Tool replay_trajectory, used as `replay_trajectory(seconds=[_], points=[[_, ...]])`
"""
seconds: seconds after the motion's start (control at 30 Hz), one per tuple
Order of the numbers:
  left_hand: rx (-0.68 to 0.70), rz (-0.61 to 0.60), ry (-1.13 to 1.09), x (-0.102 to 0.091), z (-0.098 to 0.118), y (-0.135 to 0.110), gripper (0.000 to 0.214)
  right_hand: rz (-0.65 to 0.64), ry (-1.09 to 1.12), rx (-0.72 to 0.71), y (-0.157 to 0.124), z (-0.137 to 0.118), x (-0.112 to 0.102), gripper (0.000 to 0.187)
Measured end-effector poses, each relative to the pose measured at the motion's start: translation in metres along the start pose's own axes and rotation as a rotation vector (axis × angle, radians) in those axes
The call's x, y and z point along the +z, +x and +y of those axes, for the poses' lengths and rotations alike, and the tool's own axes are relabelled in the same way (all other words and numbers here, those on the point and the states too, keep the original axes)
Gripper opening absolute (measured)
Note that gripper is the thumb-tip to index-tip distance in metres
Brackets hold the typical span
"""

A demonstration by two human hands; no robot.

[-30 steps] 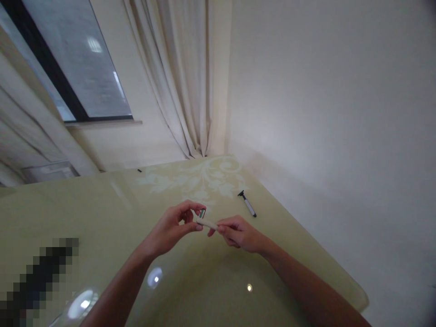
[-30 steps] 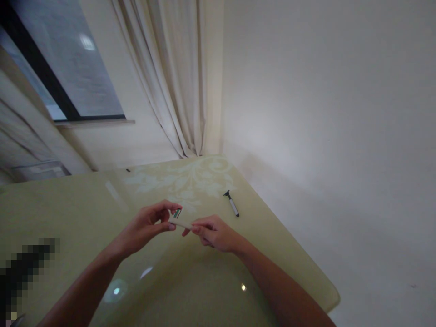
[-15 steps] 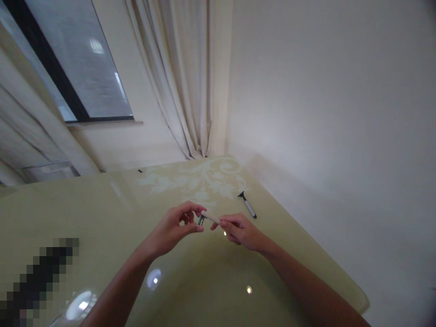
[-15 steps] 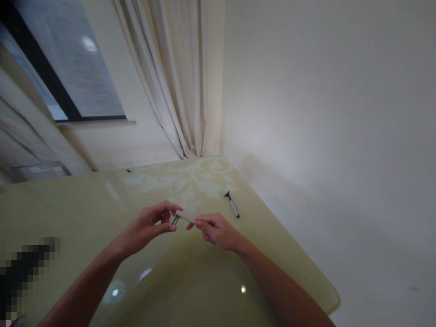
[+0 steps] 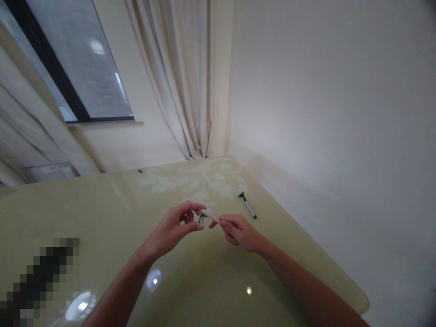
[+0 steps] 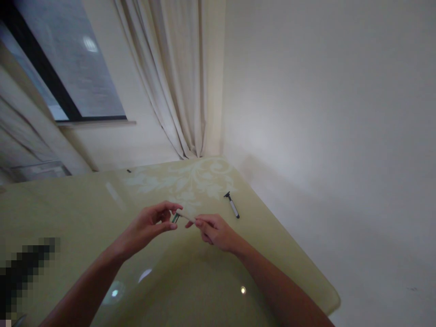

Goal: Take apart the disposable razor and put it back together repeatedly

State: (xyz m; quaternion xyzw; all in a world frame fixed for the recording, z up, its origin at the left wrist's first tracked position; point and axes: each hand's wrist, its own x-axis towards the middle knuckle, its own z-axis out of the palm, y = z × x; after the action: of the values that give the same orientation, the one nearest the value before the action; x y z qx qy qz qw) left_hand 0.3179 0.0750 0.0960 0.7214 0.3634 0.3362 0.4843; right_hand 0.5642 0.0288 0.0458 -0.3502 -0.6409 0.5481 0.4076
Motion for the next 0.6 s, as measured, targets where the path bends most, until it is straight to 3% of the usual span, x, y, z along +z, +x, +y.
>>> replay_trajectory(seconds=[0.1,0.27,0.43,0.6], points=[[-0.009,0.004,0.015,0.0009,-0.0031,0.0015,0.039,0.073,-0.043,-0.017,0.0013,0.0039,0.0,0.057],[-0.017,0.038,0.012,0.0005,-0.0087,0.0022,0.043,-0.002,-0.114,-0.039,-0.0003,0.0043,0.0008,0.056],[-0.021,-0.003,0.03,0.0013,-0.0064,0.0002,0.042,0.132,-0.208,-0.051,-0.0003,-0.0012,-0.0022,0.057],[-0.017,0.053,0.021,0.0015,-0.0077,0.001,0.043,0.025,-0.206,-0.061,-0.0014,-0.0029,0.0,0.055]])
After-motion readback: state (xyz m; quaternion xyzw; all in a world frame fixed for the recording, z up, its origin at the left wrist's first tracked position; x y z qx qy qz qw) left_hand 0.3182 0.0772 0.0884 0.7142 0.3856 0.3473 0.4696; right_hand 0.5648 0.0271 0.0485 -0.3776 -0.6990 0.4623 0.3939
